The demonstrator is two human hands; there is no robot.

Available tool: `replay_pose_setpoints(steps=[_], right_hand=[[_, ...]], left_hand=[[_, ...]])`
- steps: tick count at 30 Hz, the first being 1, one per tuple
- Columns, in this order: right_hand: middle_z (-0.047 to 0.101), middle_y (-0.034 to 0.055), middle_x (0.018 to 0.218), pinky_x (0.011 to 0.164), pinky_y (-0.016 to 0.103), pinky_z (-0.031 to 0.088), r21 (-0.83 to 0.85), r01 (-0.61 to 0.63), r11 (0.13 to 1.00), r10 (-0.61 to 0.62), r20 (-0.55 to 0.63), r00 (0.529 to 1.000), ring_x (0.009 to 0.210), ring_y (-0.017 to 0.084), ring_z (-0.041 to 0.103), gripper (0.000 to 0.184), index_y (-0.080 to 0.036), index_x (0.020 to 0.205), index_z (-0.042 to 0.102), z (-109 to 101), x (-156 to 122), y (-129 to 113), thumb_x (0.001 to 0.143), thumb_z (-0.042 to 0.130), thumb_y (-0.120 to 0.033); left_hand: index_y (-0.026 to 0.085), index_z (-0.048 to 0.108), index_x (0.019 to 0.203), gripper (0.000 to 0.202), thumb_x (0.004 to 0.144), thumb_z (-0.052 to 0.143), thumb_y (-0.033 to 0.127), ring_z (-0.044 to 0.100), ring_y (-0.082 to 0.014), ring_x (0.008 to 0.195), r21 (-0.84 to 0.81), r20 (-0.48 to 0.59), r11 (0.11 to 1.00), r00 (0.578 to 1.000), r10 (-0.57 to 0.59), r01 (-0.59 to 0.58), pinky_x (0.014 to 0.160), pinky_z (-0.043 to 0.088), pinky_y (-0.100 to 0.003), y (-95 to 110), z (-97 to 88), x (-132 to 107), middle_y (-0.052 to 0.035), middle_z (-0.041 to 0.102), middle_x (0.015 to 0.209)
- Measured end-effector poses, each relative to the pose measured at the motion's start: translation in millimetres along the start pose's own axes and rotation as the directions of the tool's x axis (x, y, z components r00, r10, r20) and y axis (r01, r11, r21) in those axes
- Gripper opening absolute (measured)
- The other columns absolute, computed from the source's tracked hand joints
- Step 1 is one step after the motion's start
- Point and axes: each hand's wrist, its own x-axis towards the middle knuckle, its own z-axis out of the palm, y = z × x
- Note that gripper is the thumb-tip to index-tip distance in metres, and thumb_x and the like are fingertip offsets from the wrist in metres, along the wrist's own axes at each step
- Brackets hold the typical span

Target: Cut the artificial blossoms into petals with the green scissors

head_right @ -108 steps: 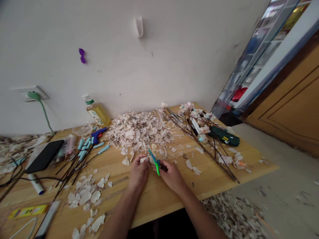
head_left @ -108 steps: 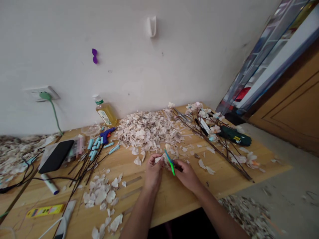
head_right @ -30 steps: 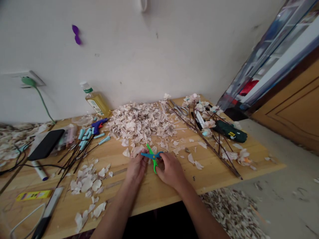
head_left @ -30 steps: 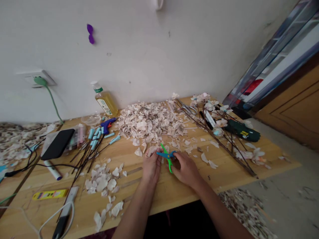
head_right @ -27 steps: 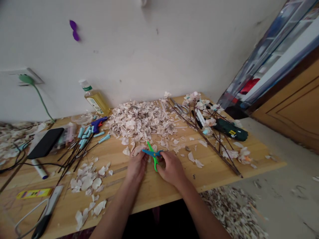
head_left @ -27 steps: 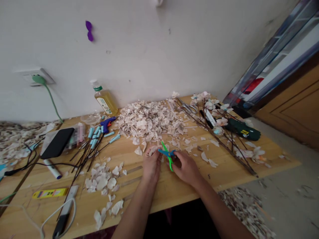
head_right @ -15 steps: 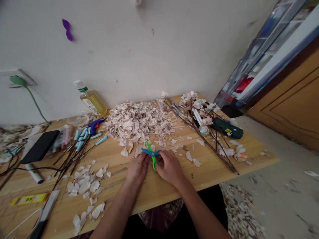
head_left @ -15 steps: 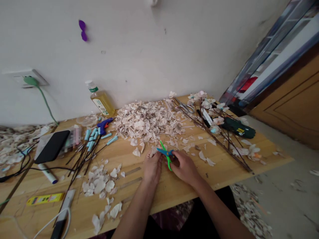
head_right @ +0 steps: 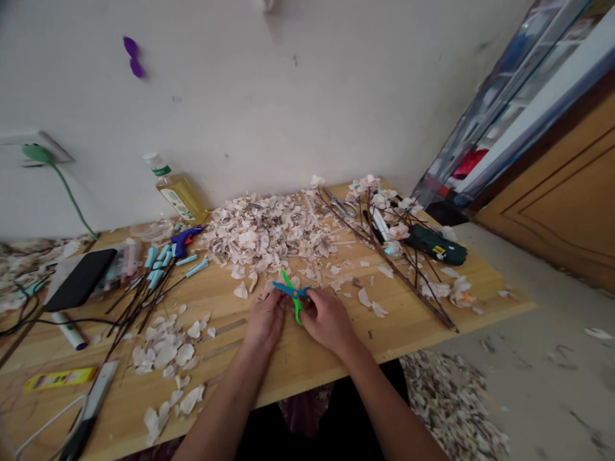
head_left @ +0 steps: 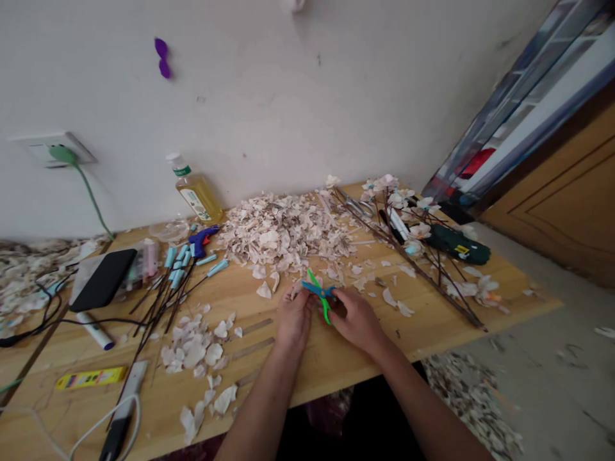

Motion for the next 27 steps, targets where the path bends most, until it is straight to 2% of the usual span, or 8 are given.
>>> replay_pose_setpoints(steps=[6, 11, 15, 22, 27], right_hand=[[0.068, 0.0061, 0.093, 0.078, 0.035, 0.046, -0.005, -0.002, 1.0, 0.002, 0.0, 1.0, 0.088, 0.024, 0.061, 0.015, -0.022, 0.1, 0.061, 0.4, 1.0, 0.7, 0.085, 0.058, -0.024], [0.069, 0.0078, 0.099, 0.081, 0.037, 0.048, -0.021, 0.005, 1.0, -0.005, -0.003, 1.0, 0.092, 0.024, 0.062, 0.022, -0.023, 0.107, 0.061, 2.9, -0.3, 4.7, 0.085, 0.057, -0.022], [0.069, 0.0089, 0.101, 0.083, 0.039, 0.047, -0.056, -0.002, 0.998, 0.002, 0.0, 1.0, 0.094, 0.026, 0.062, 0.025, -0.022, 0.11, 0.06, 3.7, -0.7, 5.3, 0.084, 0.058, -0.023], [0.068, 0.0086, 0.099, 0.08, 0.038, 0.047, -0.049, -0.048, 0.998, 0.048, 0.004, 0.999, 0.092, 0.026, 0.062, 0.024, -0.021, 0.109, 0.059, 4.3, -0.4, 4.7, 0.086, 0.054, -0.021], [0.067, 0.0109, 0.103, 0.084, 0.041, 0.048, -0.059, -0.018, 0.998, 0.018, 0.001, 1.0, 0.096, 0.028, 0.06, 0.028, -0.019, 0.111, 0.057, 3.4, -0.1, 3.9, 0.083, 0.057, -0.021]], left_hand=[[0.015, 0.069, 0.073, 0.027, 0.058, 0.089, 0.026, 0.06, -0.01, 0.063, 0.0, -0.026, 1.0, 1.0, 0.003, -0.003, 0.065, 0.05, -0.022, 0.3, -1.0, 1.6, 0.0007, 0.067, 0.069], [0.015, 0.069, 0.074, 0.026, 0.06, 0.087, 0.027, 0.06, -0.0107, 0.066, 0.033, -0.03, 0.999, 1.0, -0.003, 0.004, 0.068, 0.049, -0.023, 0.8, -0.5, 0.2, -0.0003, 0.068, 0.073], [0.016, 0.067, 0.069, 0.022, 0.062, 0.085, 0.027, 0.059, -0.0112, 0.064, 0.098, -0.006, 0.995, 1.0, 0.001, -0.001, 0.065, 0.047, -0.023, 0.3, -0.7, -1.3, 0.0004, 0.065, 0.068], [0.017, 0.069, 0.07, 0.025, 0.067, 0.083, 0.038, 0.057, -0.012, 0.063, 0.106, -0.006, 0.994, 0.999, 0.034, -0.033, 0.066, 0.046, -0.024, -5.9, -6.6, 3.3, 0.0002, 0.066, 0.068], [0.017, 0.068, 0.069, 0.021, 0.074, 0.077, 0.035, 0.055, -0.0128, 0.061, 0.317, 0.042, 0.943, 0.995, 0.093, -0.102, 0.063, 0.043, -0.024, 0.7, -7.5, -0.2, 0.0001, 0.064, 0.066]])
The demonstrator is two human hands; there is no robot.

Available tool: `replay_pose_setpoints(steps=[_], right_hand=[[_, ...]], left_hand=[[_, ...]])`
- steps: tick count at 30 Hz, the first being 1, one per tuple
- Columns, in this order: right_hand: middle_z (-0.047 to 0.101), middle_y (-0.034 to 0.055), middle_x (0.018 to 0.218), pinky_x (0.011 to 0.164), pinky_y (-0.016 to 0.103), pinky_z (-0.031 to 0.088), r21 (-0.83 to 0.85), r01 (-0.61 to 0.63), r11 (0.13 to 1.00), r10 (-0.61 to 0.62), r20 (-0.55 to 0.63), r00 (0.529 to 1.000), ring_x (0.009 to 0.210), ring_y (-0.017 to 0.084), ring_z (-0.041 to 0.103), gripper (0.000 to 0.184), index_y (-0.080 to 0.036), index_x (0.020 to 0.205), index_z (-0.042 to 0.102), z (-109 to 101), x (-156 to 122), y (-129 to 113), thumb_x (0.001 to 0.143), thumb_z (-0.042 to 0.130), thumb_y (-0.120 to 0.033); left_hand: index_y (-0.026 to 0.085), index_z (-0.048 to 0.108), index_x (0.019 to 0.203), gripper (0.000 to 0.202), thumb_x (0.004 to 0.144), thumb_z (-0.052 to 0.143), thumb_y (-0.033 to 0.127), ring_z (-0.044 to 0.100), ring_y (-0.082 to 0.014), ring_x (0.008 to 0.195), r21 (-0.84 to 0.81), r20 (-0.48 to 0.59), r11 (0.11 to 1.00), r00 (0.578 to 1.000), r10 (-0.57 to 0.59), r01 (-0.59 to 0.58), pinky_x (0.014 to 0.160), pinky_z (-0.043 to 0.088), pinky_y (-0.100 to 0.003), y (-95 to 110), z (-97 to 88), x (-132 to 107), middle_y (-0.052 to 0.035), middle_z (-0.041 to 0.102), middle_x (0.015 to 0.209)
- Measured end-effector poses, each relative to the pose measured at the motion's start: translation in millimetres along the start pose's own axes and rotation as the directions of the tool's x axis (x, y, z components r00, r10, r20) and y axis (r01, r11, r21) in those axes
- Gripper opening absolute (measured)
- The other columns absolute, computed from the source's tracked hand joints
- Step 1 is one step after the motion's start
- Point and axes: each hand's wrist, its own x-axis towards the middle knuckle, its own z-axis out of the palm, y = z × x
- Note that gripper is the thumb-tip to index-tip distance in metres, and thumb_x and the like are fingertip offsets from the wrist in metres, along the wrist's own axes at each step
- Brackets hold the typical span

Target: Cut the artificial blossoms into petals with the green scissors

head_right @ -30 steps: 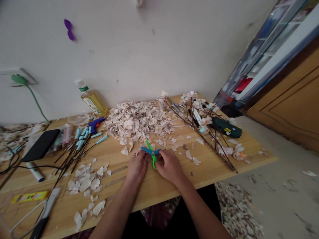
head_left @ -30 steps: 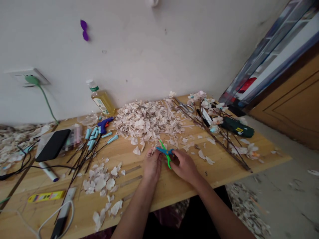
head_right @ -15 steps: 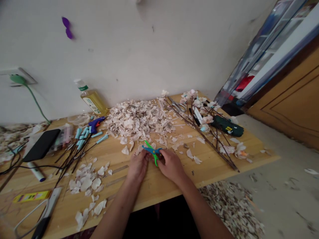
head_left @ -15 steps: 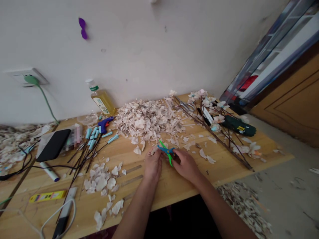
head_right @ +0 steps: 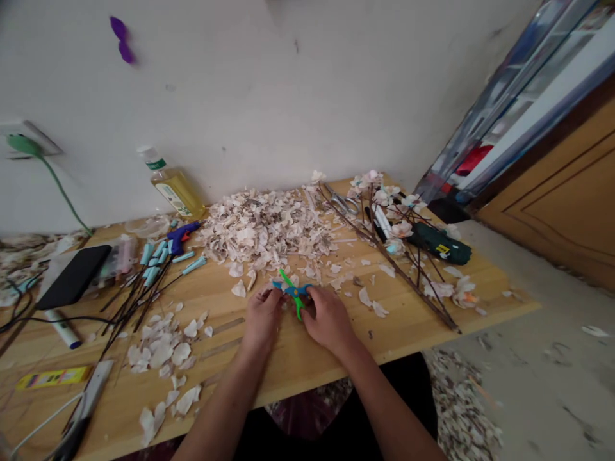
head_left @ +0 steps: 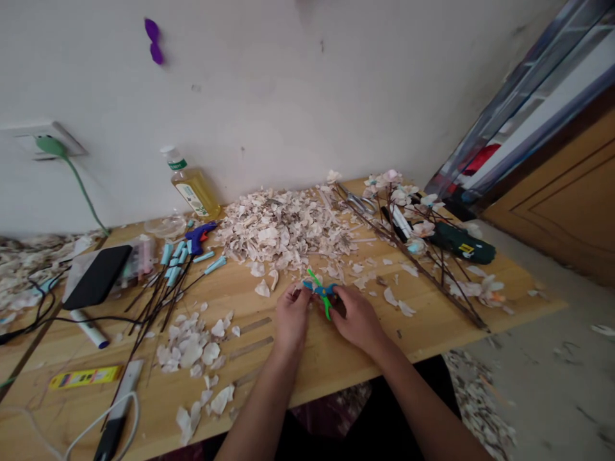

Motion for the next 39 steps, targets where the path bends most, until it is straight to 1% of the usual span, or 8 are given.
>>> replay_pose_setpoints(steps=[3, 5, 13, 17, 21, 27, 30, 39], right_hand=[[0.067, 0.0108, 0.103, 0.084, 0.041, 0.048, 0.017, -0.006, 1.0, 0.006, 0.005, 1.0, 0.095, 0.028, 0.06, 0.025, -0.02, 0.11, 0.058, -0.6, 0.8, 0.2, 0.085, 0.056, -0.022], [0.068, 0.0111, 0.103, 0.084, 0.042, 0.049, 0.022, -0.016, 1.0, 0.016, -0.002, 1.0, 0.096, 0.028, 0.06, 0.023, -0.02, 0.109, 0.058, -0.1, 1.0, 1.1, 0.087, 0.054, -0.022], [0.067, 0.0107, 0.107, 0.088, 0.044, 0.049, 0.014, -0.001, 1.0, 0.001, -0.04, 0.999, 0.1, 0.028, 0.062, 0.027, -0.023, 0.109, 0.058, 3.9, -0.7, 4.1, 0.083, 0.055, -0.018], [0.067, 0.011, 0.104, 0.085, 0.043, 0.049, -0.003, -0.002, 1.0, 0.002, -0.025, 1.0, 0.097, 0.028, 0.061, 0.025, -0.021, 0.108, 0.058, 2.0, 0.2, 1.7, 0.083, 0.057, -0.022], [0.067, 0.01, 0.101, 0.083, 0.04, 0.049, 0.006, -0.018, 1.0, 0.018, -0.027, 0.999, 0.095, 0.027, 0.061, 0.022, -0.022, 0.106, 0.058, 1.8, 1.3, 1.7, 0.085, 0.054, -0.019], [0.067, 0.0097, 0.102, 0.084, 0.04, 0.049, -0.003, -0.013, 1.0, 0.013, -0.044, 0.999, 0.096, 0.026, 0.061, 0.021, -0.022, 0.104, 0.058, 3.1, 1.1, 2.5, 0.084, 0.054, -0.018], [0.067, 0.0099, 0.101, 0.084, 0.041, 0.049, -0.015, -0.003, 1.0, 0.003, -0.034, 0.999, 0.096, 0.027, 0.061, 0.023, -0.022, 0.106, 0.057, 1.3, 0.5, 0.5, 0.083, 0.055, -0.019], [0.066, 0.0107, 0.102, 0.085, 0.042, 0.048, 0.001, 0.009, 1.0, -0.009, -0.02, 1.0, 0.097, 0.028, 0.06, 0.024, -0.021, 0.108, 0.056, 0.0, 0.8, 1.5, 0.084, 0.054, -0.019]], left_hand=[[0.017, 0.067, 0.064, 0.023, 0.074, 0.076, 0.034, 0.053, -0.0128, 0.06, 0.157, -0.014, 0.985, 0.997, 0.07, -0.067, 0.061, 0.041, -0.024, 5.5, -2.3, -0.1, 0.0005, 0.061, 0.062], [0.017, 0.066, 0.062, 0.025, 0.073, 0.078, 0.036, 0.052, -0.0126, 0.059, 0.176, -0.025, 0.982, 0.997, 0.072, -0.067, 0.06, 0.04, -0.023, 4.3, -3.3, 1.6, 0.0005, 0.06, 0.06], [0.019, 0.069, 0.074, 0.025, 0.065, 0.084, 0.037, 0.058, -0.0132, 0.067, -0.16, -0.052, 0.987, 0.998, -0.026, 0.018, 0.068, 0.046, -0.024, -7.9, 4.0, 5.2, -0.001, 0.067, 0.074], [0.018, 0.07, 0.073, 0.022, 0.07, 0.081, 0.036, 0.056, -0.012, 0.063, -0.03, -0.007, 1.0, 1.0, 0.004, -0.005, 0.065, 0.043, -0.023, -5.4, -1.6, 4.7, 0.0001, 0.066, 0.068], [0.016, 0.072, 0.075, 0.024, 0.07, 0.082, 0.038, 0.054, -0.0112, 0.061, 0.089, -0.03, 0.996, 1.0, 0.005, -0.002, 0.062, 0.041, -0.023, -4.6, -6.9, 6.4, -0.0001, 0.066, 0.068], [0.017, 0.07, 0.078, 0.028, 0.063, 0.087, 0.034, 0.06, -0.0116, 0.069, -0.217, -0.013, 0.972, 0.995, -0.094, 0.089, 0.071, 0.047, -0.024, -0.9, 3.5, 3.2, -0.0011, 0.068, 0.076], [0.017, 0.068, 0.072, 0.028, 0.06, 0.088, 0.032, 0.057, -0.0105, 0.064, -0.249, -0.01, 0.962, 0.993, -0.12, 0.114, 0.068, 0.046, -0.024, 1.5, 6.4, 1.8, 0.0002, 0.065, 0.071], [0.017, 0.069, 0.074, 0.024, 0.068, 0.082, 0.036, 0.052, -0.0108, 0.058, 0.133, -0.034, 0.99, 0.998, 0.044, -0.039, 0.058, 0.037, -0.022, 1.9, -5.3, 6.9, 0.0006, 0.064, 0.064]])
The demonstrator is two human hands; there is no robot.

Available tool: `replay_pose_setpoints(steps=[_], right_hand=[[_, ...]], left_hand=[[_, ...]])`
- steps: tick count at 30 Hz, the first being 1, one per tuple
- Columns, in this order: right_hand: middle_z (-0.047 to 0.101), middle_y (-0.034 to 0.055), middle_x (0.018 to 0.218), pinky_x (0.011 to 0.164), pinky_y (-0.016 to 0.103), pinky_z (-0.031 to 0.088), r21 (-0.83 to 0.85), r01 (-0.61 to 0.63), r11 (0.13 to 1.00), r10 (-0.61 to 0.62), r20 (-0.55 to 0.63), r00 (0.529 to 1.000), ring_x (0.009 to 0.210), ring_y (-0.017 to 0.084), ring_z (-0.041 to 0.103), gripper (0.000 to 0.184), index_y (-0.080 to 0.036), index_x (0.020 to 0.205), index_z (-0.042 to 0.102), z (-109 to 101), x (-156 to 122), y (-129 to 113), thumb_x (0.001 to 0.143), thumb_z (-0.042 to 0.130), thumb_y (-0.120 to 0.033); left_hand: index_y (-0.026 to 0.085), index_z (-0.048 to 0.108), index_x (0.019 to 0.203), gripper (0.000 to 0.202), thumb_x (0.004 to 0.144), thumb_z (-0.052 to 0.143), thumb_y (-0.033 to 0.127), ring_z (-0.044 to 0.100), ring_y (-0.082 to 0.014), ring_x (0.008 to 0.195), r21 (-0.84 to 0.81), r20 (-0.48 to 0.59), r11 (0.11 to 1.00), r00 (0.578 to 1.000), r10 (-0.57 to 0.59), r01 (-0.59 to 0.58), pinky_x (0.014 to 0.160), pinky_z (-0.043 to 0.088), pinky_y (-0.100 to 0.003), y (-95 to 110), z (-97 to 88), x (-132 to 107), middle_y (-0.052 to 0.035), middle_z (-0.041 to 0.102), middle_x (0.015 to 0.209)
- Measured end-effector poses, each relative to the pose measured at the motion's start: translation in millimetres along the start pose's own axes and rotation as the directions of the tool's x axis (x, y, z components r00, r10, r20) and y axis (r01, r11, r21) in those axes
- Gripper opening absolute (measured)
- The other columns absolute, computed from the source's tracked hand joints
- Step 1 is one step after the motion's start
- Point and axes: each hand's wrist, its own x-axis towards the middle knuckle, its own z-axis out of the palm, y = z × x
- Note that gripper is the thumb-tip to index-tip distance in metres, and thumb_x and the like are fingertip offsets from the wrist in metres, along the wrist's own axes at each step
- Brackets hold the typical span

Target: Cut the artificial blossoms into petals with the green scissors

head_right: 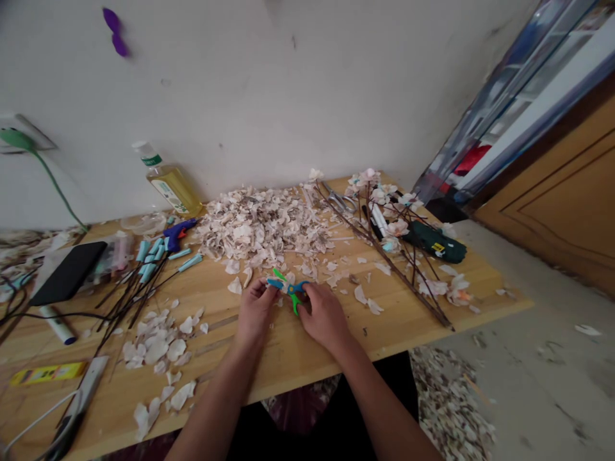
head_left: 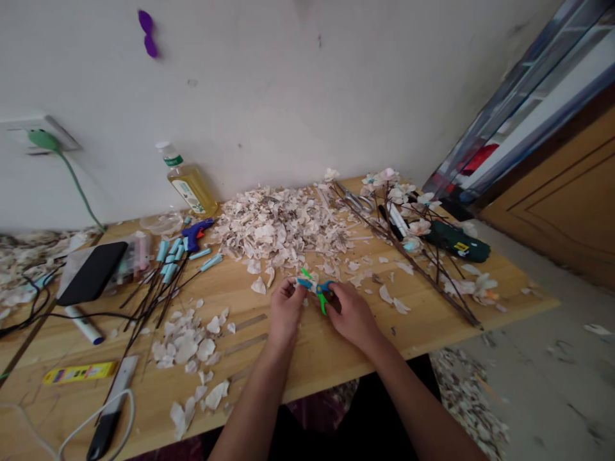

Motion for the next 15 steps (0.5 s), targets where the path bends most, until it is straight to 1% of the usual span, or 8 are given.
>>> replay_pose_setpoints(steps=[4, 6, 7, 9, 11, 12, 13, 15], right_hand=[[0.066, 0.0104, 0.1, 0.083, 0.042, 0.048, -0.003, -0.006, 1.0, 0.006, 0.013, 1.0, 0.095, 0.028, 0.059, 0.022, -0.02, 0.106, 0.056, -0.6, 0.0, 0.0, 0.085, 0.054, -0.02], [0.066, 0.0105, 0.1, 0.084, 0.042, 0.048, 0.008, -0.015, 1.0, 0.015, 0.005, 1.0, 0.095, 0.028, 0.059, 0.021, -0.02, 0.106, 0.057, -0.2, 0.1, 0.2, 0.086, 0.053, -0.02], [0.067, 0.0108, 0.101, 0.084, 0.042, 0.048, 0.011, -0.018, 1.0, 0.018, -0.001, 1.0, 0.096, 0.028, 0.06, 0.021, -0.02, 0.107, 0.057, 0.3, 0.1, 0.4, 0.086, 0.053, -0.02], [0.067, 0.0115, 0.103, 0.086, 0.042, 0.049, 0.008, -0.02, 1.0, 0.02, -0.012, 1.0, 0.097, 0.028, 0.06, 0.023, -0.02, 0.108, 0.057, 1.5, 0.0, 0.9, 0.085, 0.054, -0.019], [0.067, 0.0121, 0.104, 0.086, 0.042, 0.049, -0.001, -0.017, 1.0, 0.017, -0.013, 1.0, 0.097, 0.029, 0.061, 0.024, -0.019, 0.108, 0.057, 2.5, -0.2, 1.2, 0.085, 0.055, -0.019], [0.067, 0.0123, 0.103, 0.086, 0.042, 0.049, -0.006, -0.016, 1.0, 0.016, -0.015, 1.0, 0.097, 0.029, 0.061, 0.023, -0.019, 0.107, 0.058, 2.8, -0.3, 1.2, 0.085, 0.054, -0.019], [0.067, 0.0124, 0.102, 0.086, 0.042, 0.049, -0.009, -0.015, 1.0, 0.015, -0.016, 1.0, 0.097, 0.029, 0.061, 0.022, -0.018, 0.106, 0.058, 3.0, -0.5, 1.1, 0.085, 0.054, -0.019], [0.067, 0.0123, 0.101, 0.085, 0.043, 0.049, -0.012, -0.013, 1.0, 0.013, -0.02, 1.0, 0.096, 0.029, 0.061, 0.021, -0.018, 0.105, 0.058, 3.0, -0.8, 0.7, 0.085, 0.054, -0.019]], left_hand=[[0.016, 0.071, 0.075, 0.019, 0.068, 0.081, 0.032, 0.05, -0.0104, 0.057, 0.089, 0.008, 0.995, 0.999, 0.033, -0.034, 0.057, 0.035, -0.021, 2.3, -0.9, 1.0, 0.0012, 0.062, 0.062], [0.016, 0.072, 0.078, 0.022, 0.066, 0.083, 0.03, 0.052, -0.0105, 0.06, 0.021, 0.002, 1.0, 1.0, 0.011, -0.011, 0.059, 0.038, -0.021, 2.7, 0.8, 0.1, 0.0006, 0.065, 0.067], [0.016, 0.072, 0.081, 0.025, 0.065, 0.084, 0.03, 0.054, -0.0109, 0.062, -0.058, 0.012, 0.998, 1.0, -0.028, 0.029, 0.061, 0.041, -0.022, 2.7, 1.9, -1.0, -0.0002, 0.066, 0.071], [0.016, 0.07, 0.084, 0.03, 0.063, 0.086, 0.031, 0.059, -0.0123, 0.067, -0.253, 0.067, 0.952, 0.985, -0.16, 0.172, 0.067, 0.047, -0.024, 2.7, 3.9, -3.9, -0.0021, 0.068, 0.076], [0.014, 0.068, 0.078, 0.03, 0.061, 0.088, 0.029, 0.061, -0.0127, 0.068, -0.395, 0.149, 0.859, 0.945, -0.292, 0.327, 0.069, 0.05, -0.025, 3.2, 5.1, -7.0, -0.0022, 0.067, 0.072], [0.014, 0.066, 0.073, 0.03, 0.059, 0.089, 0.026, 0.061, -0.0122, 0.068, -0.431, 0.18, 0.82, 0.926, -0.331, 0.377, 0.069, 0.051, -0.024, 3.7, 5.5, -8.1, -0.0016, 0.065, 0.069], [0.014, 0.065, 0.071, 0.031, 0.057, 0.09, 0.024, 0.061, -0.0115, 0.067, -0.451, 0.197, 0.797, 0.916, -0.35, 0.402, 0.068, 0.051, -0.023, 4.4, 5.8, -8.9, -0.0011, 0.064, 0.067], [0.013, 0.066, 0.072, 0.032, 0.056, 0.091, 0.024, 0.059, -0.01, 0.064, -0.454, 0.199, 0.802, 0.922, -0.333, 0.388, 0.066, 0.05, -0.022, 5.5, 6.4, -9.0, -0.0007, 0.065, 0.067]])
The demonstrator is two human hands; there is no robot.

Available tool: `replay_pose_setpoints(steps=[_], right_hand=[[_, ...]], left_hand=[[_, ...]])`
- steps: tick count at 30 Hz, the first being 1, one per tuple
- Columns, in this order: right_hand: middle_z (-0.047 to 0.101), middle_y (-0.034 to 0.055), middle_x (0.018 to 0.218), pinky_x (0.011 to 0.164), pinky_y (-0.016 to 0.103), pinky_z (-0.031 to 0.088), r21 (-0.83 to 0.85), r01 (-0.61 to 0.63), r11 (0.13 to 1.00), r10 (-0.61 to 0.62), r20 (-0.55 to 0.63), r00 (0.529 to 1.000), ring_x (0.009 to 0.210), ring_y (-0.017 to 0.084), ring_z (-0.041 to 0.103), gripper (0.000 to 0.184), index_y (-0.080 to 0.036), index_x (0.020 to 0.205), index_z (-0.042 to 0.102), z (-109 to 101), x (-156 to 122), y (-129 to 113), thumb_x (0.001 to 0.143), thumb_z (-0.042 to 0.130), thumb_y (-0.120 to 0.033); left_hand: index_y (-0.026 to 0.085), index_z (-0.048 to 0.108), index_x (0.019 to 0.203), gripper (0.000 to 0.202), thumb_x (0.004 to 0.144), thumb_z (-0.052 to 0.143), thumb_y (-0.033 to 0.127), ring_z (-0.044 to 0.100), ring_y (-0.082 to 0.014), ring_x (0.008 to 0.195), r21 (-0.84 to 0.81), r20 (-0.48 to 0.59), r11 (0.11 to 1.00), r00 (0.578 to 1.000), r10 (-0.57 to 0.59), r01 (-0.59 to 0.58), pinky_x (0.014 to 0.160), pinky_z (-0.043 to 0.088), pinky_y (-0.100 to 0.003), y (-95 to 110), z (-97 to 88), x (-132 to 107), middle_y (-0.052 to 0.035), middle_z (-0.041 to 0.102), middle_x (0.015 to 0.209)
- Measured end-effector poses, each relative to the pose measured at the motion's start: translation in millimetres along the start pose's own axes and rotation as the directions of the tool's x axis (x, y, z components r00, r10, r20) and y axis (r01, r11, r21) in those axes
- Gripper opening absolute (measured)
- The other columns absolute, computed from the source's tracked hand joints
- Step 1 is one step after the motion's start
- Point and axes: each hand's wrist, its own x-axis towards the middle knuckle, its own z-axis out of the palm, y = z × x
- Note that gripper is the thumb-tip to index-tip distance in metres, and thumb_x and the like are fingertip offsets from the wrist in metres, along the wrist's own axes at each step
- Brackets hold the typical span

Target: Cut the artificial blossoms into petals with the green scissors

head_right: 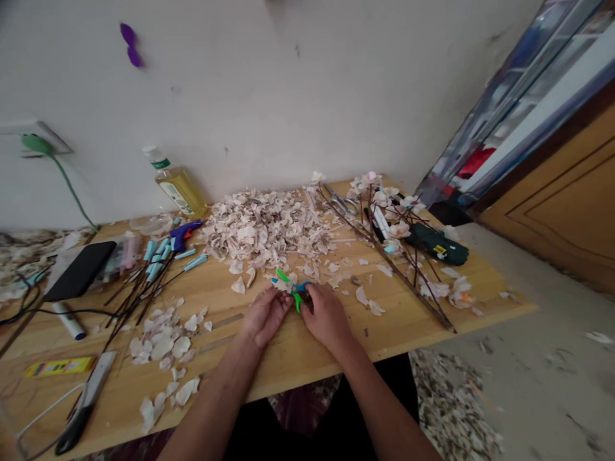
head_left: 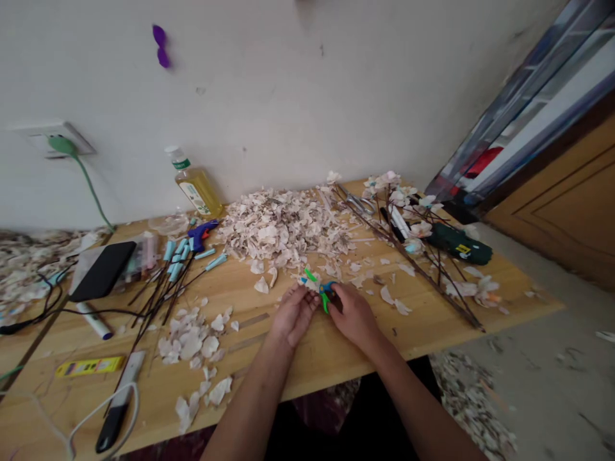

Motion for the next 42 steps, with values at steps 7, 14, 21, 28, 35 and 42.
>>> replay_pose_setpoints(steps=[7, 14, 21, 28, 35, 42], right_hand=[[0.066, 0.0121, 0.101, 0.084, 0.042, 0.048, -0.003, 0.007, 1.0, -0.007, -0.002, 1.0, 0.095, 0.029, 0.059, 0.024, -0.017, 0.108, 0.058, -0.9, -0.1, -0.7, 0.084, 0.054, -0.019], [0.066, 0.0103, 0.099, 0.082, 0.04, 0.047, -0.004, 0.004, 1.0, -0.004, 0.009, 1.0, 0.093, 0.028, 0.059, 0.022, -0.018, 0.108, 0.057, -0.5, 0.1, 0.7, 0.086, 0.054, -0.021], [0.066, 0.0112, 0.095, 0.079, 0.04, 0.047, -0.033, 0.001, 0.999, -0.002, -0.02, 1.0, 0.09, 0.027, 0.06, 0.021, -0.017, 0.106, 0.058, 0.1, -0.3, 0.8, 0.087, 0.052, -0.02], [0.066, 0.0109, 0.097, 0.081, 0.04, 0.048, 0.006, 0.0, 1.0, 0.0, -0.011, 1.0, 0.091, 0.027, 0.06, 0.022, -0.018, 0.107, 0.059, -1.9, 0.4, -1.9, 0.086, 0.053, -0.022], [0.067, 0.0112, 0.1, 0.082, 0.04, 0.048, 0.046, -0.028, 0.999, 0.028, 0.007, 1.0, 0.094, 0.028, 0.06, 0.024, -0.019, 0.107, 0.059, -4.0, 1.0, -0.4, 0.083, 0.055, -0.021], [0.067, 0.0122, 0.103, 0.086, 0.041, 0.048, 0.023, -0.032, 0.999, 0.032, 0.004, 0.999, 0.098, 0.028, 0.061, 0.023, -0.019, 0.108, 0.059, -2.4, 0.4, 0.3, 0.085, 0.053, -0.022]], left_hand=[[0.015, 0.072, 0.079, 0.027, 0.063, 0.086, 0.032, 0.058, -0.0096, 0.061, 0.315, 0.042, 0.92, 0.972, 0.233, -0.234, 0.061, 0.043, -0.021, -0.3, -10.5, 10.7, 0.0008, 0.068, 0.069], [0.015, 0.072, 0.077, 0.029, 0.061, 0.087, 0.033, 0.055, -0.0085, 0.059, 0.46, 0.04, 0.849, 0.961, 0.272, -0.26, 0.06, 0.042, -0.019, 5.2, -12.2, 10.7, 0.0017, 0.066, 0.066], [0.013, 0.069, 0.079, 0.034, 0.059, 0.091, 0.029, 0.063, -0.0104, 0.07, 0.02, 0.008, 1.0, 1.0, -0.019, 0.019, 0.07, 0.052, -0.022, 1.0, 0.6, 0.3, -0.0029, 0.069, 0.076], [0.016, 0.068, 0.08, 0.03, 0.066, 0.086, 0.035, 0.06, -0.0101, 0.067, 0.165, 0.027, 0.969, 0.983, 0.183, -0.185, 0.068, 0.05, -0.022, -6.6, -4.3, 6.6, -0.0001, 0.068, 0.074], [0.017, 0.067, 0.078, 0.025, 0.078, 0.074, 0.041, 0.057, -0.012, 0.062, 0.476, 0.091, 0.819, 0.944, 0.317, -0.321, 0.064, 0.044, -0.024, -4.2, -9.7, 10.1, 0.0011, 0.064, 0.069], [0.018, 0.068, 0.083, 0.027, 0.081, 0.071, 0.045, 0.057, -0.0132, 0.066, 0.524, 0.105, 0.778, 0.933, 0.345, -0.347, 0.067, 0.044, -0.025, -5.8, -15.1, 13.2, 0.0, 0.064, 0.073]])
